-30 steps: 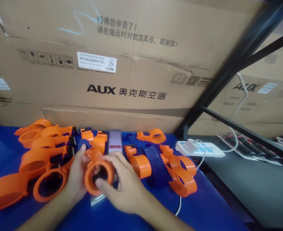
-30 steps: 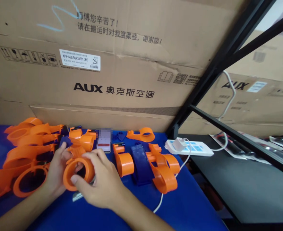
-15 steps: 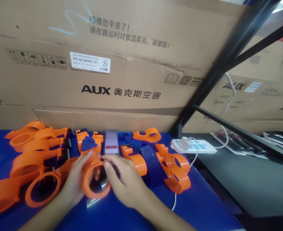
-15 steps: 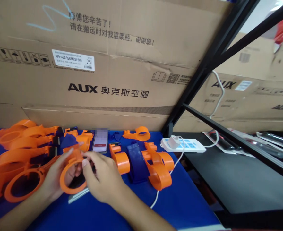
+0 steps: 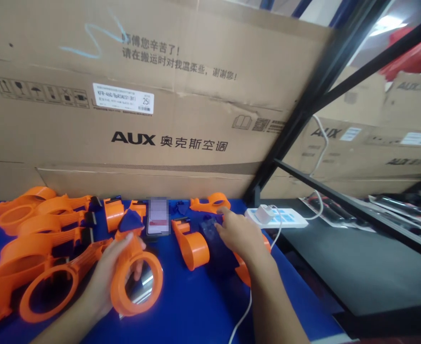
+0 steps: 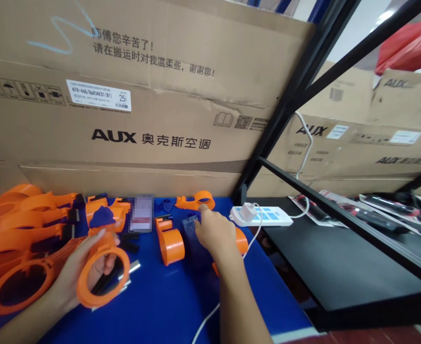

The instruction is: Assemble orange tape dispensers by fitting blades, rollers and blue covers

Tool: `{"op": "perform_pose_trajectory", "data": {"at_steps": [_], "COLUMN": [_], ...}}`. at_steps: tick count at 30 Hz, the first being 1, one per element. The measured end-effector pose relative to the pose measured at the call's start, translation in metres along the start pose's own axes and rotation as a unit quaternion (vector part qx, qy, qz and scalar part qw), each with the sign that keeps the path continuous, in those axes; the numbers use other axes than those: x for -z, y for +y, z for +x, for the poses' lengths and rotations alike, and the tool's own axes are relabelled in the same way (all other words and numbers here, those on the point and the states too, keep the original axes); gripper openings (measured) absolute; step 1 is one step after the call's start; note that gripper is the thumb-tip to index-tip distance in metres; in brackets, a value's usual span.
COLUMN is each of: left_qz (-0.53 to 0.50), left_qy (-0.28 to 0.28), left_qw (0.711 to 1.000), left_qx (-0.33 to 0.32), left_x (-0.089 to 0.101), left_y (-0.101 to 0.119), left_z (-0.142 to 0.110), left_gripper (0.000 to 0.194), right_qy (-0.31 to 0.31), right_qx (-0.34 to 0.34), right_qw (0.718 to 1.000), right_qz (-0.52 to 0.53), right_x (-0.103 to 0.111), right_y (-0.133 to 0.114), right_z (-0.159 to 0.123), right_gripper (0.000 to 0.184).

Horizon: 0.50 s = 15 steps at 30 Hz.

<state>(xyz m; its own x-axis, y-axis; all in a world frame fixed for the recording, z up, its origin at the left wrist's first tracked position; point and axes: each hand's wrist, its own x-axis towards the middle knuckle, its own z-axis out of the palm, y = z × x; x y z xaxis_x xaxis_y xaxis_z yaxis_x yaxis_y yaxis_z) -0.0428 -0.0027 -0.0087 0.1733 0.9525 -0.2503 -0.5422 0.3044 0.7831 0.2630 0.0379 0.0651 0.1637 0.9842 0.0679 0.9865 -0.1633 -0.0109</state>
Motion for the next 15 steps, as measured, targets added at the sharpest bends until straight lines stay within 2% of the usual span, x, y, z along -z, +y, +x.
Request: {"op": "perform_pose_trajectory", "data": {"at_steps": [6, 8, 10, 11, 13, 15], "left_qz": [-0.008, -0.021, -0.029, -0.026, -0.001, 0.025], "left_qy": [0.009, 0.01, 0.004, -0.005, -0.032, -0.055], "left_qw": [1.0, 1.0, 0.999, 1.0, 0.999, 0.998], "left_qx": [-0.008, -0.011, -0.013, -0.012, -0.009, -0.01], "left_x": [-0.007, -0.01, -0.011, -0.012, -0.012, -0.012], "left_y": [0.005, 0.005, 0.003, 0.001, -0.001, -0.003], "left_z": [-0.003, -0.004, -0.005, -0.005, -0.007, -0.01], "left_gripper": [0.033, 0.034, 0.035, 0.034, 0.031, 0.029], "right_qy": [0.012, 0.045, 0.14, 0.206, 0.334, 0.408], "right_qx": [0.003, 0.003, 0.014, 0.026, 0.064, 0.118], "right_qw": [1.0, 0.999, 0.988, 0.973, 0.921, 0.87], "right_qz": [0.008, 0.02, 0.065, 0.104, 0.192, 0.25], "right_x": [0.003, 0.01, 0.019, 0.023, 0.028, 0.028], "right_y": [0.0, 0.001, 0.001, -0.001, -0.009, -0.023], "right_z": [0.0, -0.002, -0.006, -0.009, -0.018, -0.028], "right_gripper": [0.032, 0.03, 0.029, 0.028, 0.026, 0.025]}}
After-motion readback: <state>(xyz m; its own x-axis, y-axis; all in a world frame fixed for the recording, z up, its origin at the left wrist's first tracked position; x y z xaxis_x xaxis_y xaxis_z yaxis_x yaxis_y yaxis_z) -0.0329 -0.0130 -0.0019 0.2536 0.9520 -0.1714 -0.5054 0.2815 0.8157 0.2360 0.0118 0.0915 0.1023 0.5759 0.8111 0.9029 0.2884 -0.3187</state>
